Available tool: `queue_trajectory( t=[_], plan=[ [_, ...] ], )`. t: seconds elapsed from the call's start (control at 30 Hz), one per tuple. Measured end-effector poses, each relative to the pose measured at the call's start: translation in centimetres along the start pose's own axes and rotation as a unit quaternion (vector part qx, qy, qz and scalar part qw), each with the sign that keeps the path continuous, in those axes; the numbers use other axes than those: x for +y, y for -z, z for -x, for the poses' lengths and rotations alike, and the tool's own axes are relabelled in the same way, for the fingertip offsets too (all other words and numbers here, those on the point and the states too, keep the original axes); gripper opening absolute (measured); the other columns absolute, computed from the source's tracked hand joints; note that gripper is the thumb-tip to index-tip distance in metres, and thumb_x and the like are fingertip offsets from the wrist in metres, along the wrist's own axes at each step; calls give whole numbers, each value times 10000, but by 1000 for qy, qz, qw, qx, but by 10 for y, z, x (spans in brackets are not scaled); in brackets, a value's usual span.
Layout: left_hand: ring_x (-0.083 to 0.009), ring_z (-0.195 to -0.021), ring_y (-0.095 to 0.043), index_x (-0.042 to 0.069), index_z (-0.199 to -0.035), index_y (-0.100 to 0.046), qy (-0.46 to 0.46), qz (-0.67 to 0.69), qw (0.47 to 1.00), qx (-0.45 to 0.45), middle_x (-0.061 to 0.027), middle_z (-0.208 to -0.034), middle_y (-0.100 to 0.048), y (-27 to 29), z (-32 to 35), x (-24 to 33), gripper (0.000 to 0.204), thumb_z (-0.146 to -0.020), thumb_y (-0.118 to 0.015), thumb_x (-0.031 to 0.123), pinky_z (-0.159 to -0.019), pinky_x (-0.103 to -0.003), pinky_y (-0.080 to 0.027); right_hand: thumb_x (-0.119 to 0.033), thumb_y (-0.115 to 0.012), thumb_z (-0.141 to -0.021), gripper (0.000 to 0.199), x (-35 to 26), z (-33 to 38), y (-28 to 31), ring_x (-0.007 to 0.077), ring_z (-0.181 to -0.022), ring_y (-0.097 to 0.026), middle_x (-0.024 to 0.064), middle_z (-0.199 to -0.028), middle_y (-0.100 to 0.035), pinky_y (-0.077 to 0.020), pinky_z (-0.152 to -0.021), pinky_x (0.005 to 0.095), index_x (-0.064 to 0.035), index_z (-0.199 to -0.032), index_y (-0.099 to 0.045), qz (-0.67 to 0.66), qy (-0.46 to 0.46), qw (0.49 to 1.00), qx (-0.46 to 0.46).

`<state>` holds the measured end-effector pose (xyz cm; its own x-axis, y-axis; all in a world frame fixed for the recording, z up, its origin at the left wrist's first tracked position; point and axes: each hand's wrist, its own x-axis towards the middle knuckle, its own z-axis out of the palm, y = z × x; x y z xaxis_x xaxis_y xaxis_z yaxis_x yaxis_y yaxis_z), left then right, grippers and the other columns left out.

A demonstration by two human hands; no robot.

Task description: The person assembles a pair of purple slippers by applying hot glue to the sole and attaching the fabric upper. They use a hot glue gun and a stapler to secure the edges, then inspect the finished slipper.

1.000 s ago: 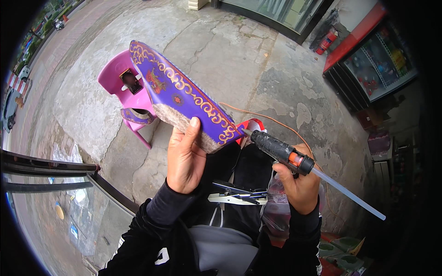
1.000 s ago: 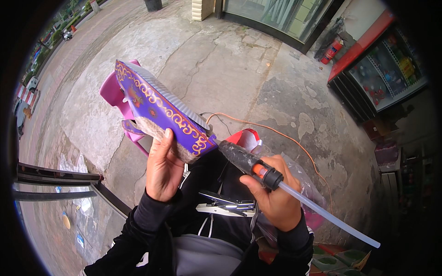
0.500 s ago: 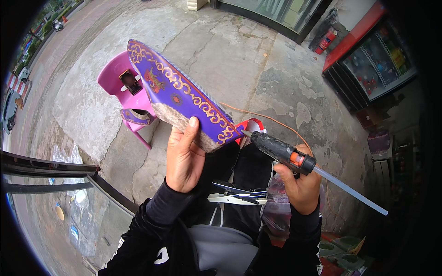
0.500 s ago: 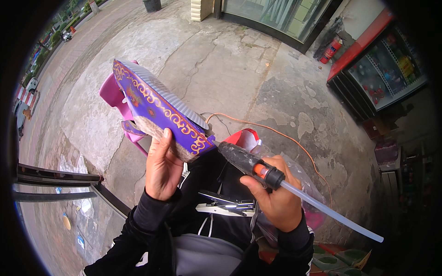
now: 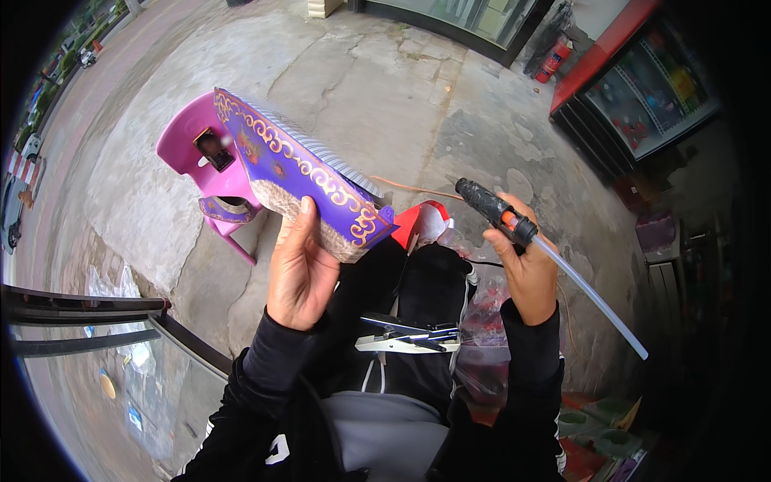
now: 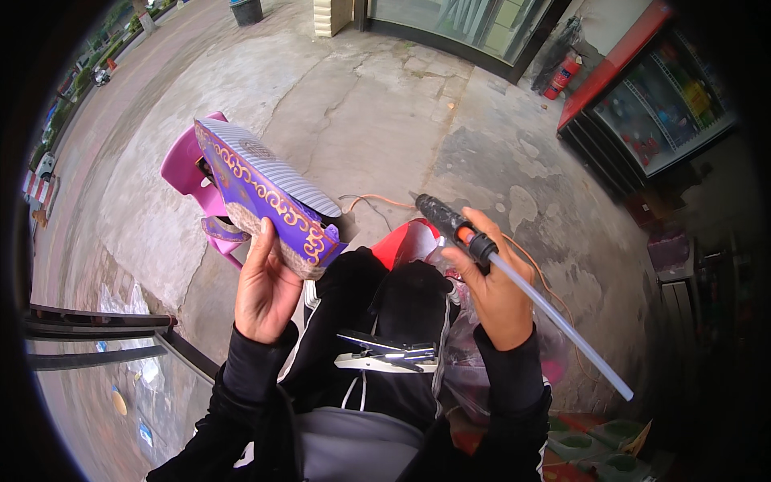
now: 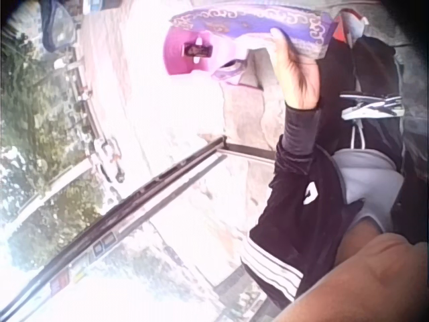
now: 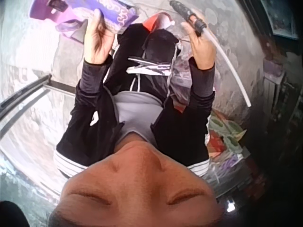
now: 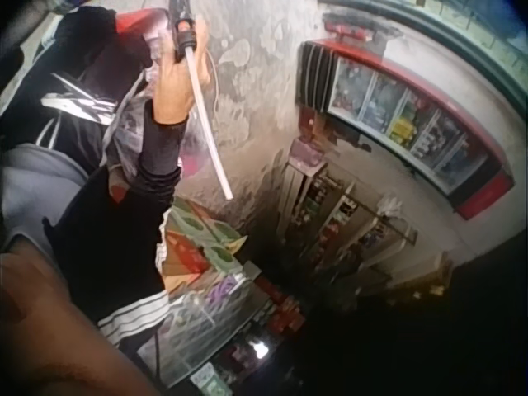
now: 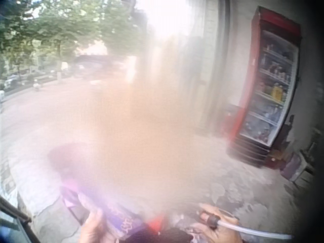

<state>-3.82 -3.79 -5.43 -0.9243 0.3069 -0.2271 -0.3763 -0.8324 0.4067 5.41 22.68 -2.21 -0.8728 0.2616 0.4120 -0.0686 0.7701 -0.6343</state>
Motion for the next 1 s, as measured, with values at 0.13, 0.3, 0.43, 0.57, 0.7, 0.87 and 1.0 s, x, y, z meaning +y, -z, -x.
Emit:
queue_trajectory(
  t=[0.13, 0.3, 0.43, 0.57, 0.7, 0.87, 1.0],
  plan=[
    [-200, -1224, -597, 74, -1395, -488, -15, -2, 1000, 9, -48, -1336, -605, 6, -4, 9, 396, -1033, -590, 199, -1073, -427, -488, -272, -650, -985, 530, 83, -21, -10, 358, -961, -708, 209, -1130, -704, -547, -776, 405, -77, -1450, -484, 199, -111, 973, 28],
    [-270, -1185, -635, 31, -1326, -540, -21, 20, 1000, -10, -129, -1259, -664, 11, -6, 8, 338, -1064, -524, 244, -1070, -494, -487, -60, -588, -926, 731, 161, -18, -44, 378, -1105, -566, 209, -1286, -564, -436, -919, 462, -48, -1573, -247, 407, -91, 909, 4],
    [-267, -1184, -638, 31, -1322, -552, 5, 25, 1000, -18, -128, -1257, -667, 15, -10, 2, 337, -1061, -529, 244, -1064, -505, -490, 18, -605, -868, 833, 191, -9, -80, 333, -1129, -522, 153, -1284, -553, -393, -968, 453, -87, -1594, -211, 425, -109, 898, 33],
    [-266, -1153, -655, 27, -1291, -585, 47, 55, 996, -50, -125, -1222, -686, 19, -12, -2, 324, -1059, -532, 248, -1052, -498, -500, 42, -655, -802, 917, 207, 0, -109, 318, -1135, -524, 140, -1323, -560, -392, -993, 454, -87, -1592, -208, 389, -84, 912, 99],
    [-233, -1136, -667, 50, -1299, -592, 116, 108, 982, -107, -106, -1230, -691, 25, -16, -9, 308, -1067, -511, 236, -996, -461, -536, 31, -661, -779, 934, 217, 30, -153, 331, -1161, -525, 153, -1299, -576, -397, -992, 448, -51, -1588, -201, 314, -28, 949, 20],
    [-248, -1286, -576, 24, -1423, -455, 170, 174, 951, -189, -122, -1387, -586, 32, -24, -17, 402, -1065, -507, 199, -1098, -445, -482, -101, -657, -888, 628, 200, 42, -149, 379, -1169, -550, 196, -1220, -598, -452, -979, 478, -68, -1477, -444, 185, -26, 969, -160],
    [-244, -1289, -571, 25, -1429, -448, 172, 178, 945, -213, -123, -1391, -579, 27, -32, -22, 403, -1069, -490, 201, -1100, -432, -476, -113, -562, -999, 148, 111, 16, -79, 156, -631, -609, 96, -898, -651, -493, -578, 292, 10, -980, -642, -73, -168, 983, 27]
  ],
)
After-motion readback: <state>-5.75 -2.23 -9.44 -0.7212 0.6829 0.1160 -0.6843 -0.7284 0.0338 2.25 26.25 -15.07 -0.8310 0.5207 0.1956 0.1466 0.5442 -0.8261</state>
